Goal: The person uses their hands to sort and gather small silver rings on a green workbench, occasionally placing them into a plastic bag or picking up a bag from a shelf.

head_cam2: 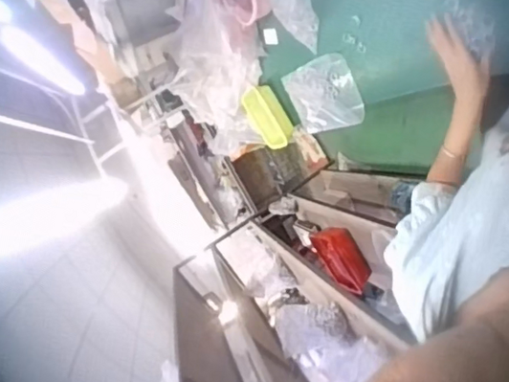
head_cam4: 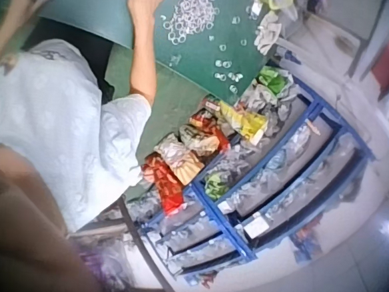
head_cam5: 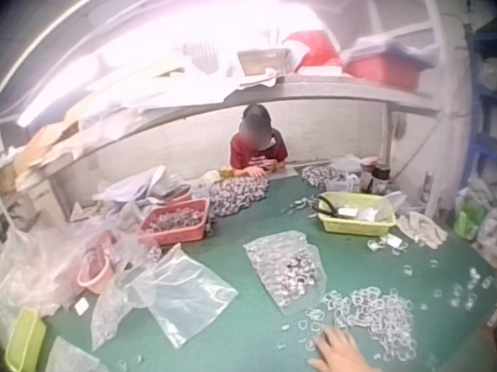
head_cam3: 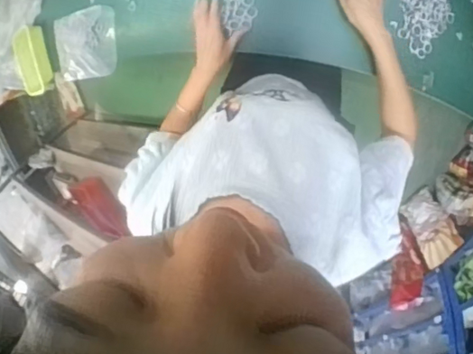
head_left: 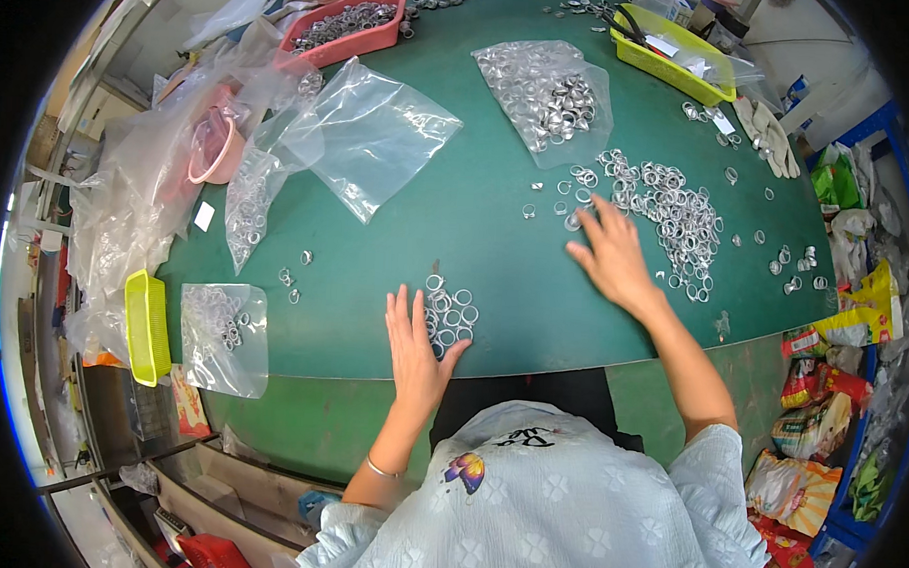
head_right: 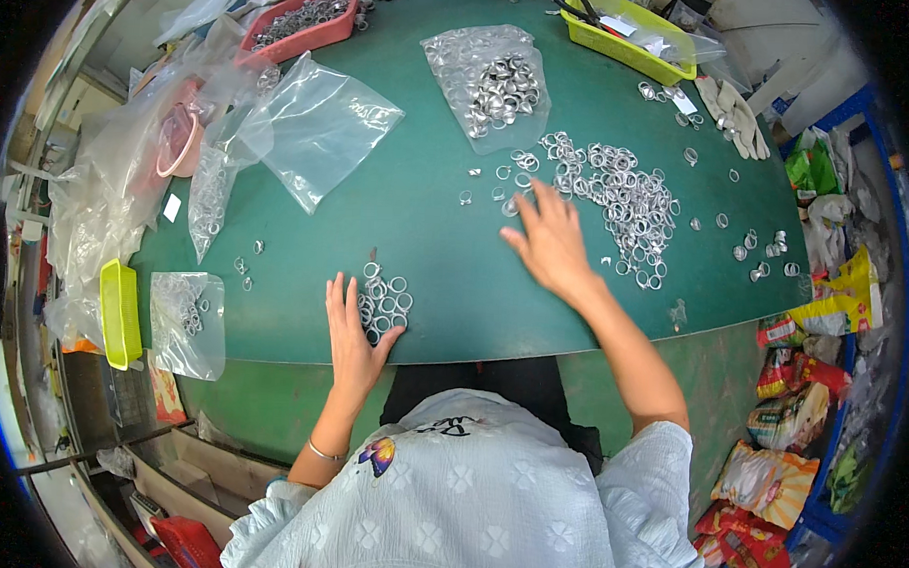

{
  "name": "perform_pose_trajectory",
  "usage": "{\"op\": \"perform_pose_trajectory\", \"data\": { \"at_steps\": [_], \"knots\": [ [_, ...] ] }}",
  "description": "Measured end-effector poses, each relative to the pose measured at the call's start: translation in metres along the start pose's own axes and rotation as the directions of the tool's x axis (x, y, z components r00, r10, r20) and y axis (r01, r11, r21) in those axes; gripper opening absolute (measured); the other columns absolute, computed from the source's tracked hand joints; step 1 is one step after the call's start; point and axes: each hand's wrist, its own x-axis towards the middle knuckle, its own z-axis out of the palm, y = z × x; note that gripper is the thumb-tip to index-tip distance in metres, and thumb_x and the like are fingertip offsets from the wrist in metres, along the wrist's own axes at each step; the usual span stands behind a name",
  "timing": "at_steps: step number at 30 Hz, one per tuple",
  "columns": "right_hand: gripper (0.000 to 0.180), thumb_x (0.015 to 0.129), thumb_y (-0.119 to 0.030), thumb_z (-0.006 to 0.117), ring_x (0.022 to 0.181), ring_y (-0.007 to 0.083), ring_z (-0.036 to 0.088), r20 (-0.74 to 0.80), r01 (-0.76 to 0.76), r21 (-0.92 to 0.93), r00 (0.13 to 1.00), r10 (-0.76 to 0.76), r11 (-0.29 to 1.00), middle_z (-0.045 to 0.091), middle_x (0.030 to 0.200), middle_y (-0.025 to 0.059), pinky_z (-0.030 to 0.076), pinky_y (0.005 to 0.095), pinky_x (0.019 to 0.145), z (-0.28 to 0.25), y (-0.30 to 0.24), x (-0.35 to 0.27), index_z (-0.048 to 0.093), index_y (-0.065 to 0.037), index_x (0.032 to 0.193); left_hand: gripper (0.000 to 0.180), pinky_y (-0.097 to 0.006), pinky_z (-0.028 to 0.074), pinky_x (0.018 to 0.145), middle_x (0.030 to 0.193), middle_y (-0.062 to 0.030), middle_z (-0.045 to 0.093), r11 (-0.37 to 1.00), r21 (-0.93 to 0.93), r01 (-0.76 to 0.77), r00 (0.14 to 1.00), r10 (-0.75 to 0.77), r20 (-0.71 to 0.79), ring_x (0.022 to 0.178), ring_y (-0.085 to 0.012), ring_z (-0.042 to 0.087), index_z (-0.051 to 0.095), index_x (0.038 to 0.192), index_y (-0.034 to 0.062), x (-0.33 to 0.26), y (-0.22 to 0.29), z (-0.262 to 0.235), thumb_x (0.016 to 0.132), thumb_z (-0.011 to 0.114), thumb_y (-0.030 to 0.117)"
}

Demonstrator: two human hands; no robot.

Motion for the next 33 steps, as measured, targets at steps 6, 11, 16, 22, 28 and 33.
{"op": "perform_pose_trajectory", "data": {
  "at_steps": [6, 11, 16, 22, 28, 33],
  "knots": [
    [0.050, 0.087, -0.027, 0.066, 0.136, 0.0385, 0.035, 0.078, 0.132, 0.240, 0.985, -0.155, 0.962, 0.040, 0.144, 0.0202, 0.031, 0.0479, 0.109, -0.012, -0.045, -0.037, 0.053, -0.003, 0.128, 0.065, -0.058, 0.022, 0.112, 0.148, -0.0191, 0.034, 0.996, 0.011, -0.085, 0.985, 0.083, 0.154, 0.138, -0.0429, 0.028, 0.043, 0.137, 0.0016, 0.032, -0.018, 0.001, 0.081, 0.072, 0.017],
    [0.048, 0.089, -0.031, 0.063, 0.136, 0.0391, 0.035, -0.238, -0.070, 0.045, 0.968, 0.079, 0.997, 0.043, 0.142, 0.0208, 0.027, 0.0520, 0.110, -0.016, 0.003, 0.006, 0.054, -0.007, 0.130, 0.053, -0.056, 0.019, 0.113, 0.144, -0.0176, 0.041, 0.999, -0.036, -0.023, 0.999, 0.024, 0.024, 0.137, -0.0384, 0.034, 0.047, 0.134, 0.0010, 0.025, -0.014, -0.004, 0.085, 0.067, 0.008],
    [0.056, 0.092, -0.042, 0.056, 0.138, 0.0441, 0.026, -0.135, -0.301, -0.164, 0.950, 0.281, 0.939, 0.036, 0.146, 0.0229, 0.020, 0.0605, 0.110, 0.003, 0.038, 0.021, 0.050, -0.008, 0.135, 0.049, -0.055, 0.021, 0.113, 0.142, -0.0193, 0.043, 0.993, -0.098, 0.064, 0.992, -0.074, -0.101, 0.135, -0.0389, 0.037, 0.051, 0.129, 0.0006, 0.012, -0.004, -0.011, 0.083, 0.069, 0.007],
    [0.057, 0.092, -0.042, 0.056, 0.138, 0.0415, 0.028, 0.088, -0.060, -0.030, 0.994, 0.062, 0.998, 0.037, 0.147, 0.0188, 0.020, 0.0585, 0.111, -0.018, -0.004, -0.012, 0.048, -0.008, 0.137, 0.044, -0.053, 0.025, 0.112, 0.140, -0.0180, 0.046, 0.988, -0.127, 0.082, 0.991, -0.094, -0.092, 0.134, -0.0381, 0.039, 0.055, 0.124, 0.0005, -0.008, -0.013, -0.020, 0.083, 0.069, 0.005],
    [0.061, 0.092, -0.042, 0.057, 0.139, 0.0427, 0.025, 0.142, -0.057, -0.188, 0.986, 0.085, 0.980, 0.034, 0.149, 0.0184, 0.019, 0.0592, 0.112, -0.014, -0.007, -0.023, 0.044, -0.007, 0.140, 0.032, -0.053, 0.029, 0.110, 0.133, -0.0150, 0.052, 0.994, -0.103, 0.023, 0.997, -0.030, -0.073, 0.127, -0.0369, 0.046, 0.062, 0.115, 0.0041, 0.017, -0.016, -0.014, 0.083, 0.067, 0.004],
    [0.059, 0.090, -0.040, 0.059, 0.140, 0.0397, 0.025, 0.263, 0.108, -0.021, 0.960, -0.099, 0.994, 0.035, 0.149, 0.0150, 0.019, 0.0599, 0.112, -0.022, -0.044, -0.044, 0.046, -0.009, 0.139, 0.035, -0.054, 0.031, 0.108, 0.137, -0.0136, 0.049, 0.998, -0.051, -0.037, 0.997, 0.040, 0.064, 0.129, -0.0358, 0.044, 0.061, 0.120, 0.0078, 0.040, -0.008, -0.006, 0.085, 0.066, 0.010]
  ]
}}
